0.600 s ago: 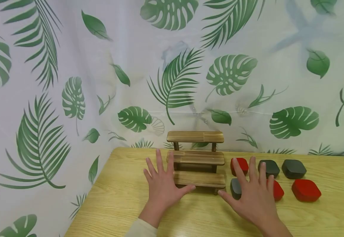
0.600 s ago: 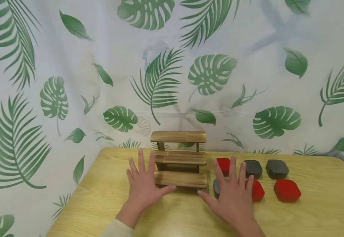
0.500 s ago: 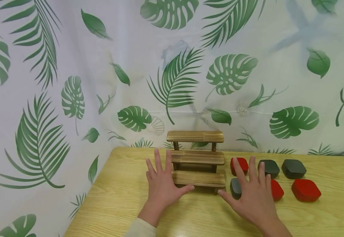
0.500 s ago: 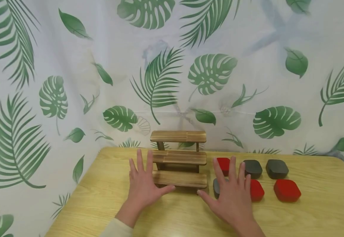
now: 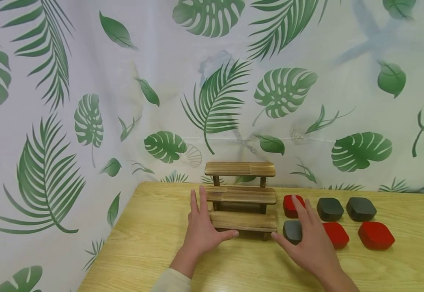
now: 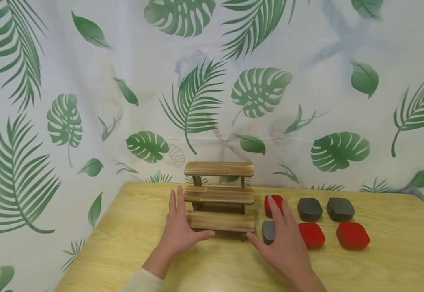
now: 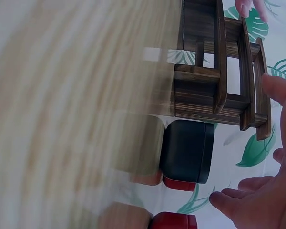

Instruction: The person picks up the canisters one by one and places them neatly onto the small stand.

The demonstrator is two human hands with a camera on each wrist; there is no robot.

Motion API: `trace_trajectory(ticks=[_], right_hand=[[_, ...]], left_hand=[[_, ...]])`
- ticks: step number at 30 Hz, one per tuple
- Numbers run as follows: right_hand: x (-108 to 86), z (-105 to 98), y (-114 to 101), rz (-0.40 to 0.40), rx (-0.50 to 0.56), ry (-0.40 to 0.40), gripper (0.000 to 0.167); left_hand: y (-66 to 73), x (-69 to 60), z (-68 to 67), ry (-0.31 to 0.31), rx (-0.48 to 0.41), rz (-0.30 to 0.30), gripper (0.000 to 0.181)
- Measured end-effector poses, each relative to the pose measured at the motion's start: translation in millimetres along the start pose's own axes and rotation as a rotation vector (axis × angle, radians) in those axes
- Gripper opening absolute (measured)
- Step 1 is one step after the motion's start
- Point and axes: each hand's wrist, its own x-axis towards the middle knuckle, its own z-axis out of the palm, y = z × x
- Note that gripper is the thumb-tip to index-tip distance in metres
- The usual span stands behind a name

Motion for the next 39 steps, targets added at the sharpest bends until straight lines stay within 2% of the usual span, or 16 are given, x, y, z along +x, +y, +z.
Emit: trace_trajectory(ticks=[8,17,28,39], right_hand=[[1.8,1,3,0.025,0.073,-0.022,0.106],[0.3,4,8,0.086,0.073,-0.073,0.098],[-1.8,6,15,0.124,0.088,-0.078,0.087],[-2.5,7,20,0.133,0.082,-0.111,0.081]], left_hand=[[-0.6,2.3,1.7,0.015,-0.088,-0.006,0.149],[-0.4,4.6,2.3,0.037,-0.157,0.068,0.149],[-2.2,4.6,7.9,0.003,-0.220,0.046,0.144],[-8.3,8.3,13.2,0.020,-0.277,0.037,0.143]])
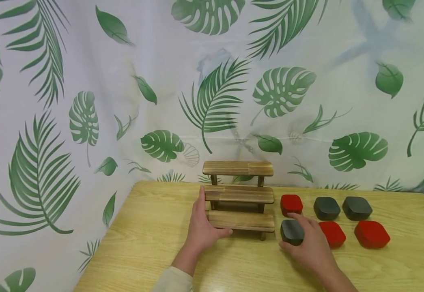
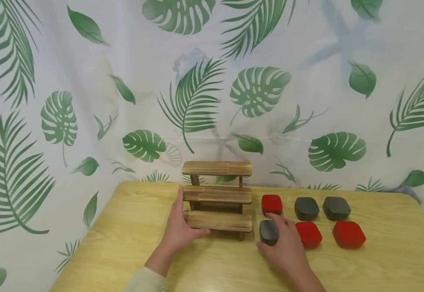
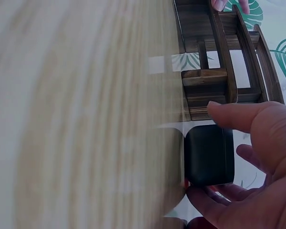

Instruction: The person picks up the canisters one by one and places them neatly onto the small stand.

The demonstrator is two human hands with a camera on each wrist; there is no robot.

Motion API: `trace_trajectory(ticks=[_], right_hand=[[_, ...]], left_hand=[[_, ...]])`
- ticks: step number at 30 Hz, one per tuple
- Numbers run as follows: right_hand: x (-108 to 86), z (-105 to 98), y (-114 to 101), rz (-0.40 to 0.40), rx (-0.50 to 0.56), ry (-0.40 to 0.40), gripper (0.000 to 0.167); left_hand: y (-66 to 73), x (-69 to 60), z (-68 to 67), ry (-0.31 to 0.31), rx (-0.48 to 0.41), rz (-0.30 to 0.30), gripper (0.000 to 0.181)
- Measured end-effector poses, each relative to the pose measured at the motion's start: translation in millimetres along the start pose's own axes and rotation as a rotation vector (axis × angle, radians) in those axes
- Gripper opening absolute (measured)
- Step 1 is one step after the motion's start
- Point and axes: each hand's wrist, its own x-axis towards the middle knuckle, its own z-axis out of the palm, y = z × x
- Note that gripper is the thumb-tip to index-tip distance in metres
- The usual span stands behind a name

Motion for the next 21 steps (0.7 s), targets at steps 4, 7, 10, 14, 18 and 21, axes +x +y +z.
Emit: trace_trajectory(ticks=[4,7,10,14,18,21], right_hand=[[1.9,0.6,2.3,0.014,-0.006,-0.021,0.080],[2.3,1.2,2.6,0.019,-0.012,-0.020,0.079],[1.3,1.7,1.7,0.010,-0.016,0.003,0.076],[0.2,2.5,1.2,-0.011,-0.019,0.032,0.071],[0.0,3.3,1.2,-0.011,-0.022,0.039,0.067],[-0.5,4.2,1.5,-0.003,-0.023,0.040,0.066]], left_hand=[[-2.0,0.7,0.7,0.010,-0.031,-0.008,0.142],[-1.5,0.8,0.7,0.013,-0.047,-0.019,0.141],[0.1,1.1,-0.4,0.012,-0.057,-0.026,0.141],[0.4,1.8,-1.4,0.008,-0.075,-0.051,0.140],[-1.1,2.4,-1.8,0.012,-0.096,-0.075,0.138],[-1.9,2.4,-2.2,0.010,-0.108,-0.088,0.136]])
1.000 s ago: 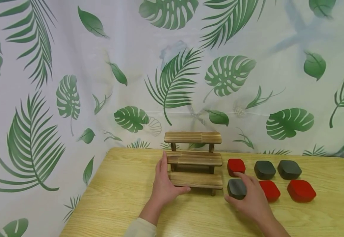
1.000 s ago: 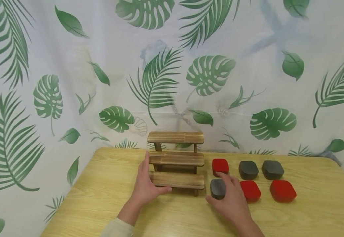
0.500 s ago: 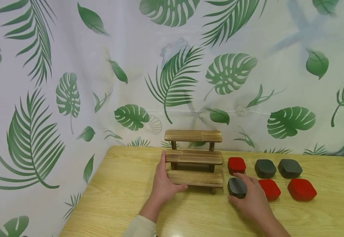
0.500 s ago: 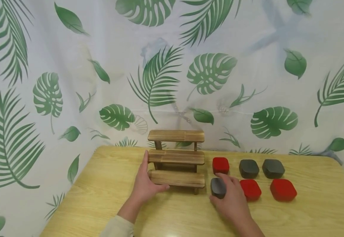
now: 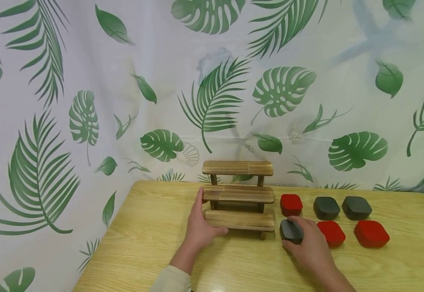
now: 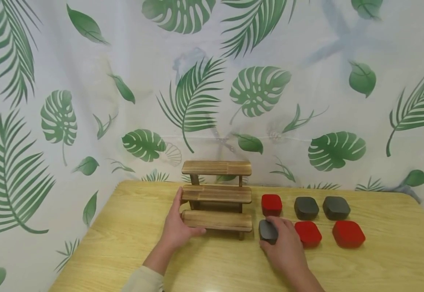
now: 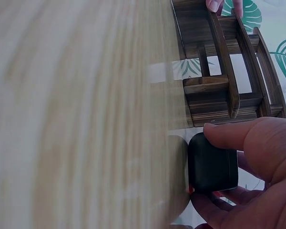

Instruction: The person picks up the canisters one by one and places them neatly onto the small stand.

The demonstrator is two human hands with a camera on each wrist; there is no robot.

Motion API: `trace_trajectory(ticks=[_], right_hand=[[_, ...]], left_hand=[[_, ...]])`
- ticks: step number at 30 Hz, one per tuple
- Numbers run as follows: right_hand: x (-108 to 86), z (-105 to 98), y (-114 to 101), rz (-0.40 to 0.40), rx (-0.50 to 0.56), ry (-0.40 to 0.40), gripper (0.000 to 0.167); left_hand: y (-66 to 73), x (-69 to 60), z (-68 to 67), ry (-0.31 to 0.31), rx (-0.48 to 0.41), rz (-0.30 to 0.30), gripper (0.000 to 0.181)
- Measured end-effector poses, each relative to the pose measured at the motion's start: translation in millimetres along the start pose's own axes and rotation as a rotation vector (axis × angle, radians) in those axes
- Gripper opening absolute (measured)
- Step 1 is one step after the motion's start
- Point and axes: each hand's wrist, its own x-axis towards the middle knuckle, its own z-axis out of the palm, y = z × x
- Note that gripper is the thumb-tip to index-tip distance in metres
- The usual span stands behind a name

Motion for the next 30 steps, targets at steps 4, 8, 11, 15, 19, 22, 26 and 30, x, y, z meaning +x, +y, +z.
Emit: trace_trajectory(ticks=[4,8,11,15,19,22,26,30], right_hand=[[0.2,0.8,-0.1,0.003,-0.002,0.002,0.066],[0.6,0.7,-0.7,0.007,-0.006,0.002,0.065],[1.4,-0.2,-1.7,0.015,-0.006,-0.006,0.065],[2.1,-1.3,-3.2,0.024,-0.004,-0.013,0.065],[1.0,-0.5,-3.8,0.028,-0.003,-0.002,0.064],[0.3,-0.5,-3.9,0.036,0.001,0.009,0.063],[0.3,-1.5,-5.0,0.060,0.015,0.019,0.063],[0.2,-2.2,-6.8,0.083,0.026,0.022,0.064]], left_hand=[[-0.3,1.3,-1.1,-0.007,-0.023,0.006,0.132],[0.6,2.5,-2.4,-0.012,-0.051,0.010,0.129],[1.7,3.1,-3.4,-0.008,-0.058,0.002,0.128],[3.0,4.1,-4.5,-0.002,-0.066,-0.010,0.126],[2.8,4.1,-5.3,-0.002,-0.076,-0.018,0.125],[1.6,4.0,-5.4,-0.002,-0.077,-0.017,0.125],[-1.1,4.8,-4.9,-0.003,-0.063,-0.018,0.126],[-2.1,5.0,-4.9,-0.004,-0.056,-0.021,0.126]])
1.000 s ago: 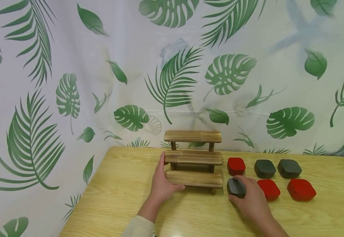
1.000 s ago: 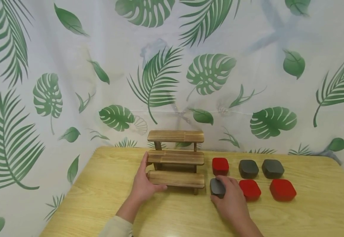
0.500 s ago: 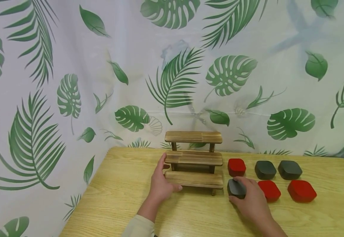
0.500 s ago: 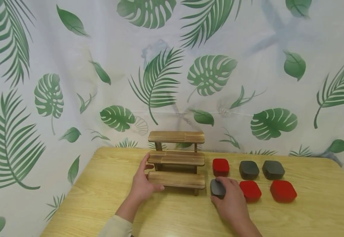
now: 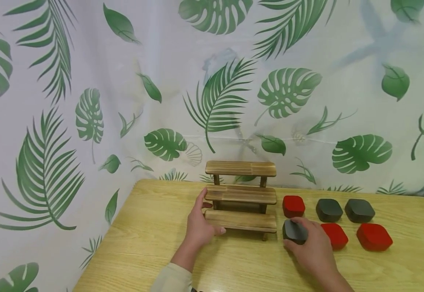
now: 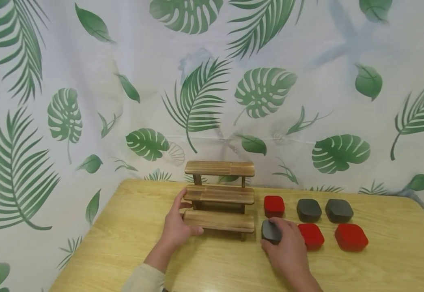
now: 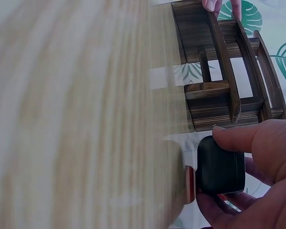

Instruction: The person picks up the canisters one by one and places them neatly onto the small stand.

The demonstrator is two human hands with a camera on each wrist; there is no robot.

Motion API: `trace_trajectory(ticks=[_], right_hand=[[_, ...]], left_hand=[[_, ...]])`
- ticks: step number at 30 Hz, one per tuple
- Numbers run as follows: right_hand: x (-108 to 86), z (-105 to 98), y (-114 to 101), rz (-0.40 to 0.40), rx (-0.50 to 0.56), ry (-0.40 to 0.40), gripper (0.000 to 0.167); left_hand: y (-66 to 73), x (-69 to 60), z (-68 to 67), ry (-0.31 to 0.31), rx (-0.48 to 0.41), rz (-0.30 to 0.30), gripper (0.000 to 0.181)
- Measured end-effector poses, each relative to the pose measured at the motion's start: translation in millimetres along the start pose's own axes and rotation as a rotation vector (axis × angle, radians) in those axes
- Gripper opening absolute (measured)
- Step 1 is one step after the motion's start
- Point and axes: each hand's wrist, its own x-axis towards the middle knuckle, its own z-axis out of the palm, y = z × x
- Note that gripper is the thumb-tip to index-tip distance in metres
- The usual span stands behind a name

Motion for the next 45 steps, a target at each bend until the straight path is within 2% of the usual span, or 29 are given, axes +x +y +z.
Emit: trace_trajectory(ticks=[6,12,19,30,38,45], right_hand=[[1.1,-3,-2,0.016,0.000,0.013,0.065],[2.3,-6,-4,-0.003,-0.006,0.055,0.064],[3.4,-12,-9,0.005,0.002,0.057,0.066],[6.1,-19,-20,0.002,0.022,0.108,0.066],[8.0,-24,-29,-0.077,0.026,0.180,0.062],[8.8,-26,-37,-0.081,0.037,0.178,0.063]], left_hand=[[-0.2,-0.4,0.0,0.000,-0.004,0.008,0.125],[-1.3,-0.3,-0.1,0.000,-0.020,-0.007,0.126],[-1.5,-0.7,0.1,0.004,-0.025,-0.019,0.127],[-0.1,-0.5,0.3,0.012,-0.025,-0.029,0.127],[1.2,0.3,-0.2,0.003,-0.021,-0.030,0.126],[0.4,0.6,0.3,0.004,-0.027,-0.024,0.126]])
